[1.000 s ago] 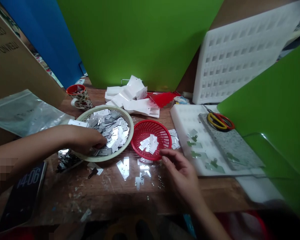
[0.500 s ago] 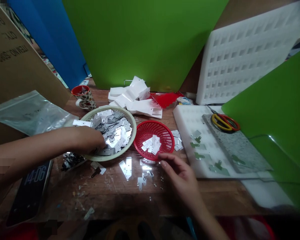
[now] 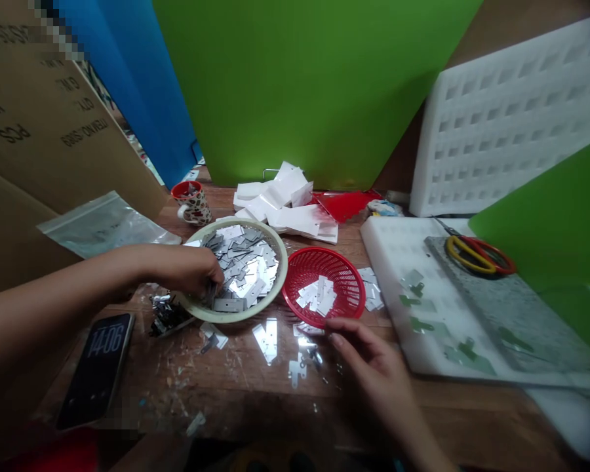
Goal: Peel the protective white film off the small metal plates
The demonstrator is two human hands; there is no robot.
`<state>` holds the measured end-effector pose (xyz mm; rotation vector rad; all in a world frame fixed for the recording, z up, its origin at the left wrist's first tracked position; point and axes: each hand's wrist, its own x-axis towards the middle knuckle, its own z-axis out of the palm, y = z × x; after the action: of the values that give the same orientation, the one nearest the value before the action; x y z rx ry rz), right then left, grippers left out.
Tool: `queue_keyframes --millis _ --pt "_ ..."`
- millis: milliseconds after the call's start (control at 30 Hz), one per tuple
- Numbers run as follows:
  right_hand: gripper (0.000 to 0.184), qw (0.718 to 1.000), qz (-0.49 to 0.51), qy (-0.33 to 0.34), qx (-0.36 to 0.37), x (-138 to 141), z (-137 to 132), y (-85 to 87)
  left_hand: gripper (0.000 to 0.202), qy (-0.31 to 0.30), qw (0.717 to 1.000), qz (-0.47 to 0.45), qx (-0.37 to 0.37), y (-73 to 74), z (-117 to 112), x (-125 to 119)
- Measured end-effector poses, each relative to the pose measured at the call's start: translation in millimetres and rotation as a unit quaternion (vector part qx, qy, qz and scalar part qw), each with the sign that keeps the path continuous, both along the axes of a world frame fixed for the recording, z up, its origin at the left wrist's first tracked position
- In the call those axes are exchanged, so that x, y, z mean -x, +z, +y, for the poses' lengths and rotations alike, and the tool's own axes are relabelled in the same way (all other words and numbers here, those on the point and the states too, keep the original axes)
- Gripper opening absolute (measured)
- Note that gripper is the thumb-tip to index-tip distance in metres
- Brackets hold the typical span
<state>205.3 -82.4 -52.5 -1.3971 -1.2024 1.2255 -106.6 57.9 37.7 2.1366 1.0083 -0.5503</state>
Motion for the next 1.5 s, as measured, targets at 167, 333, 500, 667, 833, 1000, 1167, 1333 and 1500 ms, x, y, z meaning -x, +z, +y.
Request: queue_keyframes --millis 167,333,500,667,833,1000,1167,1333,1500 --pt "0.025 1.0 0.009 0.014 0.018 1.5 -0.9 0.3 0.018 0.069 0.996 -0.055 0.032 17.4 18.2 1.4" --pt "0.025 1.0 0.011 0.017 0.023 -1.7 -4.0 2.6 0.018 0.225 0.952 -0.209 -0.002 22.7 19.8 -6.6" --pt "0.024 0.997 0.057 0.046 0.032 17.6 -3.8 9.4 0.021 0.442 0.801 -0.404 0.001 12.3 -1.1 -25.9" --pt "0.061 0.978 0.188 0.091 0.019 67.3 21.8 19.9 0.015 0.562 0.647 -0.506 0.101 4.6 -19.6 -42.3" --pt "0.054 0.94 0.284 0.172 0.082 97.3 42.8 27.7 0.024 0.608 0.557 -0.545 0.152 -0.8 -51.4 -62.2" --pt "0.032 0.892 0.354 0.221 0.173 92.4 18.5 24.7 0.016 0.635 0.568 -0.512 0.111 -13.5 -100.9 -83.0" --pt "0.037 0.831 0.385 0.291 0.276 73.8 -16.2 16.1 0.029 0.683 0.469 -0.522 0.201 -33.9 -152.5 -107.6" --pt "0.036 0.837 0.347 0.283 0.314 51.1 -30.9 6.6 0.032 0.712 0.391 -0.521 0.263 -58.8 -171.6 -125.9" --pt "0.037 0.888 0.267 0.218 0.305 32.1 -32.1 -4.9 0.029 0.705 0.367 -0.548 0.26 -81.9 -169.5 -132.1"
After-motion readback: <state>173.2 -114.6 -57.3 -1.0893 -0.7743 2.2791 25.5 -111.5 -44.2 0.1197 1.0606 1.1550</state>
